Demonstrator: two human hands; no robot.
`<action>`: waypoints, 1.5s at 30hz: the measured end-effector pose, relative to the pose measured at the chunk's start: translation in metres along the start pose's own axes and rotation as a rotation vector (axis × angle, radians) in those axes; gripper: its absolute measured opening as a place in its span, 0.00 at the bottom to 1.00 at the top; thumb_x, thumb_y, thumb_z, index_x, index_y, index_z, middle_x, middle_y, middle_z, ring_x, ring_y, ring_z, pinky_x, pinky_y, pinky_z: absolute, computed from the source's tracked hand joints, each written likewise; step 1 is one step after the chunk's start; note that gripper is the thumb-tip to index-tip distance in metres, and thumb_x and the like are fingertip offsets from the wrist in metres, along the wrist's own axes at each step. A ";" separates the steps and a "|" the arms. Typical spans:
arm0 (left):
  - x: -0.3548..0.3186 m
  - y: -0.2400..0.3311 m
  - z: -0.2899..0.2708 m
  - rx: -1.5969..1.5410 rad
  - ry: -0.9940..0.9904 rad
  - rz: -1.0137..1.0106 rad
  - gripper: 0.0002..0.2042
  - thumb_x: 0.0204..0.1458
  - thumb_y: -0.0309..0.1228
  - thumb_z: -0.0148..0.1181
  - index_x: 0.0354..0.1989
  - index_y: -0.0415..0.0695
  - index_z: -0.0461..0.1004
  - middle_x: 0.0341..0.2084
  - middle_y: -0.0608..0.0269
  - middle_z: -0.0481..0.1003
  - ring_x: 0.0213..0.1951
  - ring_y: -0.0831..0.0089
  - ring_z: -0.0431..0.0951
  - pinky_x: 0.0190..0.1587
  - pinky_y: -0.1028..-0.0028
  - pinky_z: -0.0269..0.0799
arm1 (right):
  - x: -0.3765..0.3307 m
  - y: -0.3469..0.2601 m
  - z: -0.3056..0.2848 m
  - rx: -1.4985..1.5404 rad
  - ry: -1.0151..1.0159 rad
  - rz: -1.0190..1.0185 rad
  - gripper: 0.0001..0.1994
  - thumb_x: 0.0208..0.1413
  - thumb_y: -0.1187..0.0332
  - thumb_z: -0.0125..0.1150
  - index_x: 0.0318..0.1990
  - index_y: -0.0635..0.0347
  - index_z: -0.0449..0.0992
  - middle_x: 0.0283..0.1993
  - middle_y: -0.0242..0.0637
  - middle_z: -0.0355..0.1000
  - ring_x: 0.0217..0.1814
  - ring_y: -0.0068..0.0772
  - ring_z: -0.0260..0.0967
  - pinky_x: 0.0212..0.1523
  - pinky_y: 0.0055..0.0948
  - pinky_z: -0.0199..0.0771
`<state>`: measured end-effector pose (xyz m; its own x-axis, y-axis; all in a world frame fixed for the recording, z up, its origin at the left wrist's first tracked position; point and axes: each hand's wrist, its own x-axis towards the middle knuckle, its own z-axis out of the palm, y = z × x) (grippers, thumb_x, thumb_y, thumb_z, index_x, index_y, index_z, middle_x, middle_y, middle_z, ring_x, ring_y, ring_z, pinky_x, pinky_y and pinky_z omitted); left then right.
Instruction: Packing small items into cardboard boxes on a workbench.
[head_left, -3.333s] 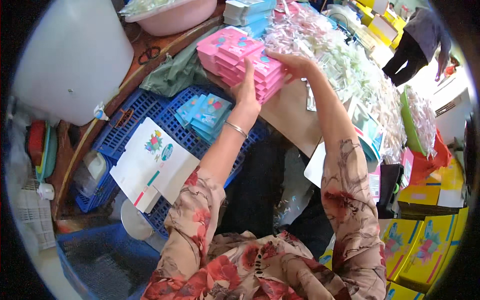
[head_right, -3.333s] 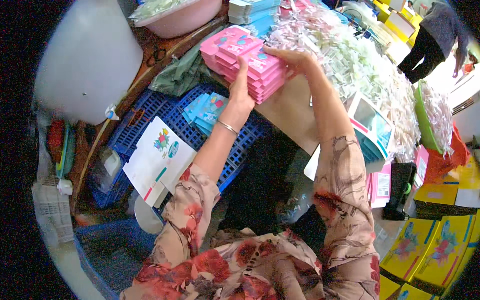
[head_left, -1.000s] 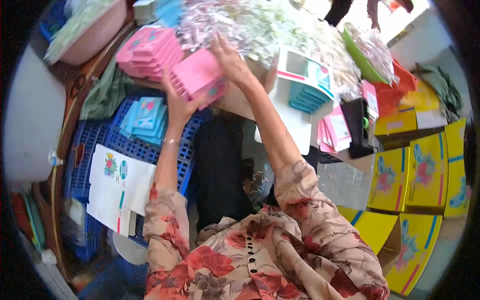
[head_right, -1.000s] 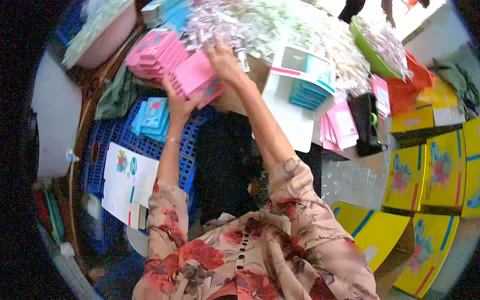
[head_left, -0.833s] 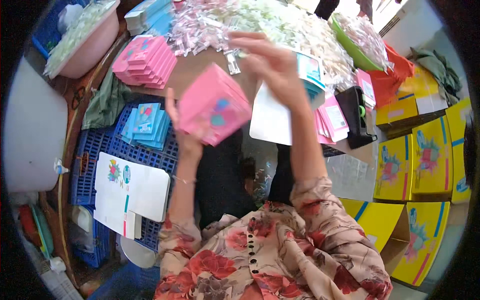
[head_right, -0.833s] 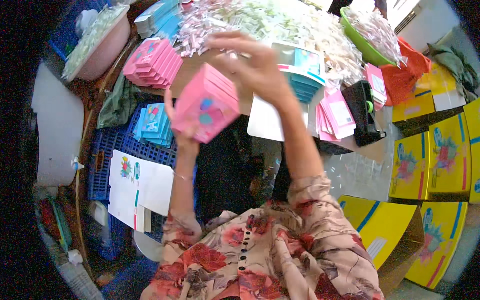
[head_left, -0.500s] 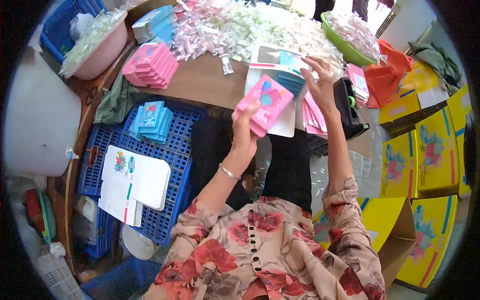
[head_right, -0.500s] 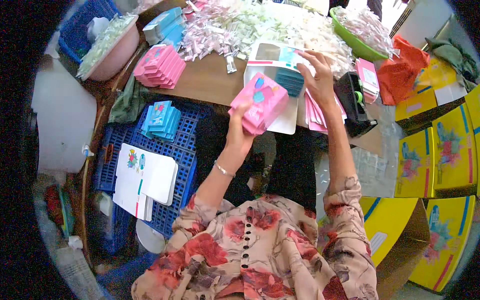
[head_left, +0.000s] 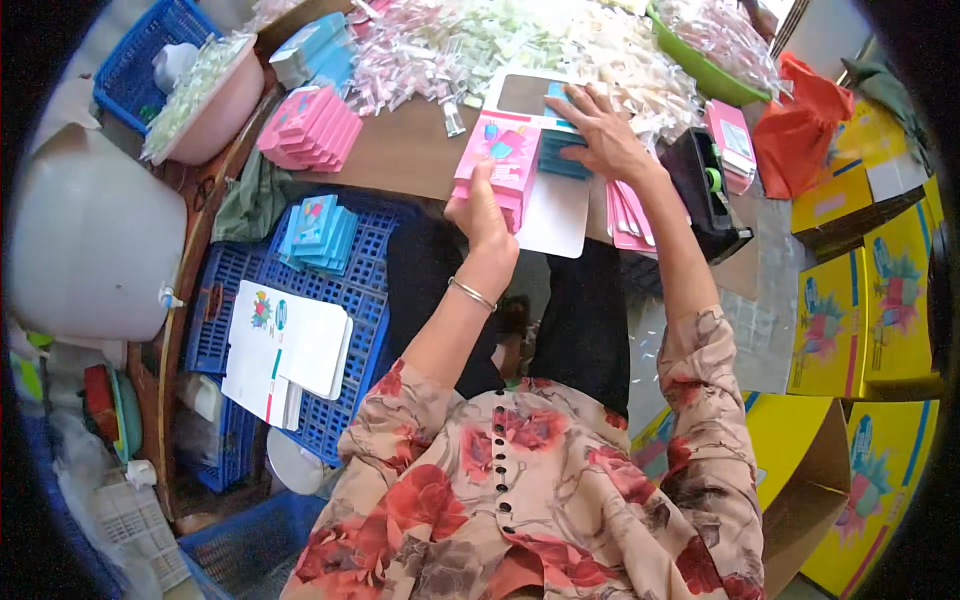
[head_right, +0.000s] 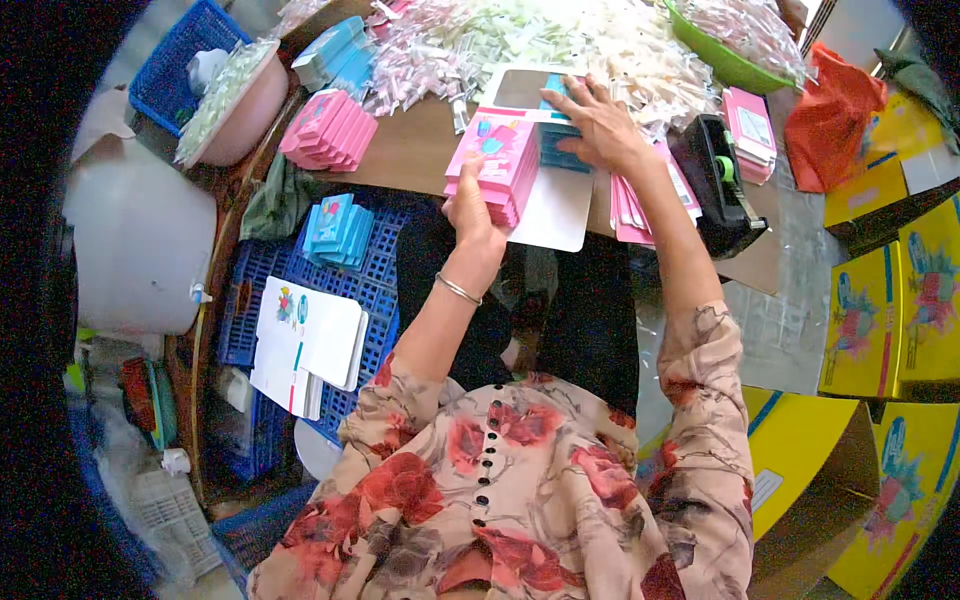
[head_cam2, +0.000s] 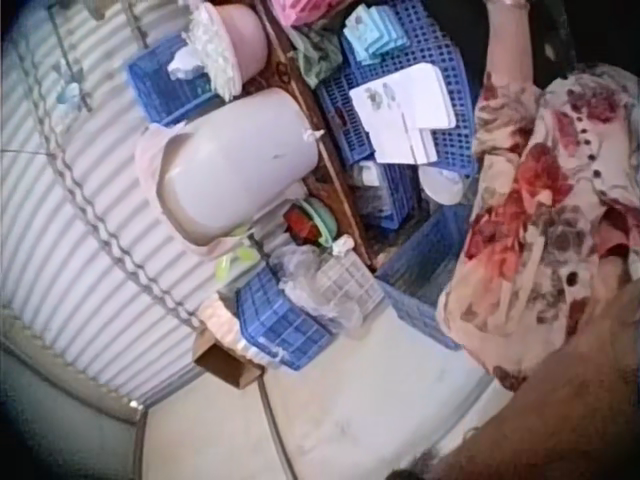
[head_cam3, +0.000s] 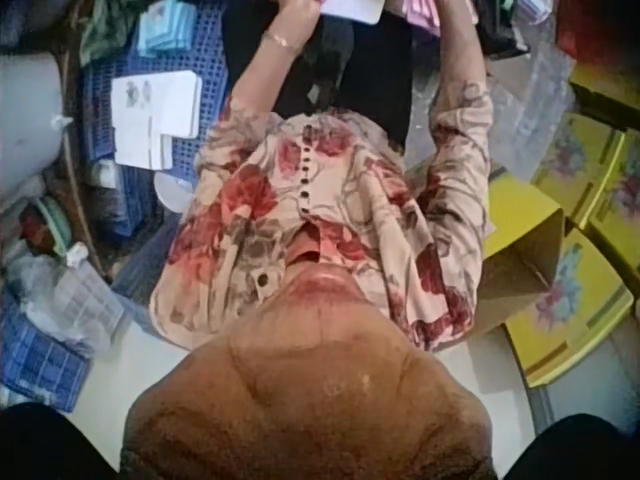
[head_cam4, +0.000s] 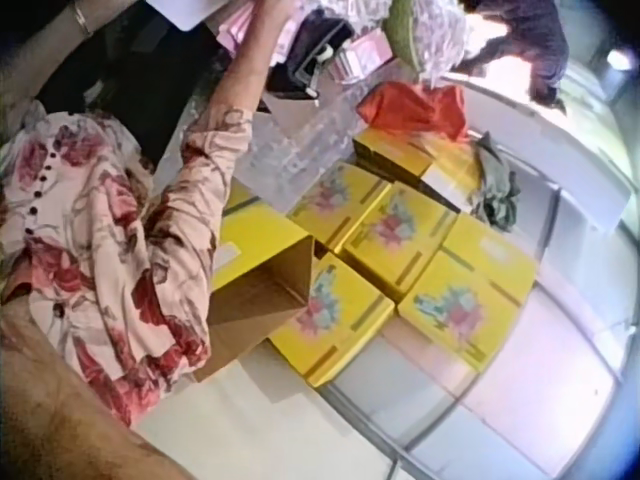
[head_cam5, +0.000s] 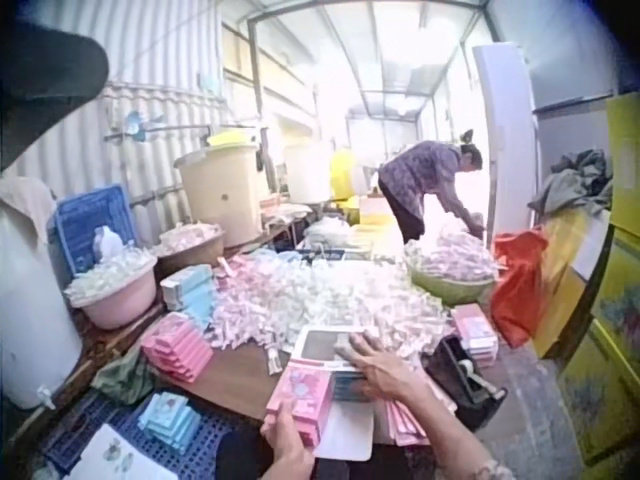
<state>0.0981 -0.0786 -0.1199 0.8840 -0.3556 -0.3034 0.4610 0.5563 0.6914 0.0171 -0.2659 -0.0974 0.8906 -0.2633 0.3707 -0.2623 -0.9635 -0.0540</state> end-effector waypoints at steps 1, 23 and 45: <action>0.002 -0.005 0.001 0.030 0.035 0.037 0.23 0.44 0.30 0.69 0.47 0.34 0.69 0.43 0.55 0.74 0.43 0.68 0.77 0.46 0.67 0.76 | 0.003 0.000 -0.001 0.028 0.006 -0.001 0.39 0.49 0.54 0.68 0.70 0.35 0.58 0.74 0.40 0.51 0.76 0.51 0.44 0.67 0.62 0.51; 0.010 -0.007 0.021 0.120 0.123 -0.088 0.33 0.41 0.36 0.69 0.53 0.34 0.60 0.45 0.47 0.72 0.43 0.58 0.79 0.43 0.59 0.81 | 0.009 -0.001 0.012 -0.009 0.148 0.034 0.18 0.65 0.60 0.48 0.60 0.50 0.70 0.66 0.43 0.62 0.70 0.53 0.54 0.70 0.42 0.55; 0.037 -0.013 0.007 0.098 0.154 0.009 0.40 0.38 0.35 0.72 0.54 0.32 0.52 0.48 0.43 0.68 0.46 0.61 0.76 0.48 0.64 0.78 | 0.010 -0.022 -0.004 -0.029 0.035 0.122 0.33 0.53 0.51 0.64 0.66 0.44 0.62 0.71 0.44 0.57 0.72 0.55 0.52 0.66 0.45 0.61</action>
<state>0.1240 -0.1042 -0.1352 0.8927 -0.2282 -0.3886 0.4504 0.4799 0.7529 0.0301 -0.2471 -0.0890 0.8380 -0.3757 0.3957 -0.3788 -0.9225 -0.0736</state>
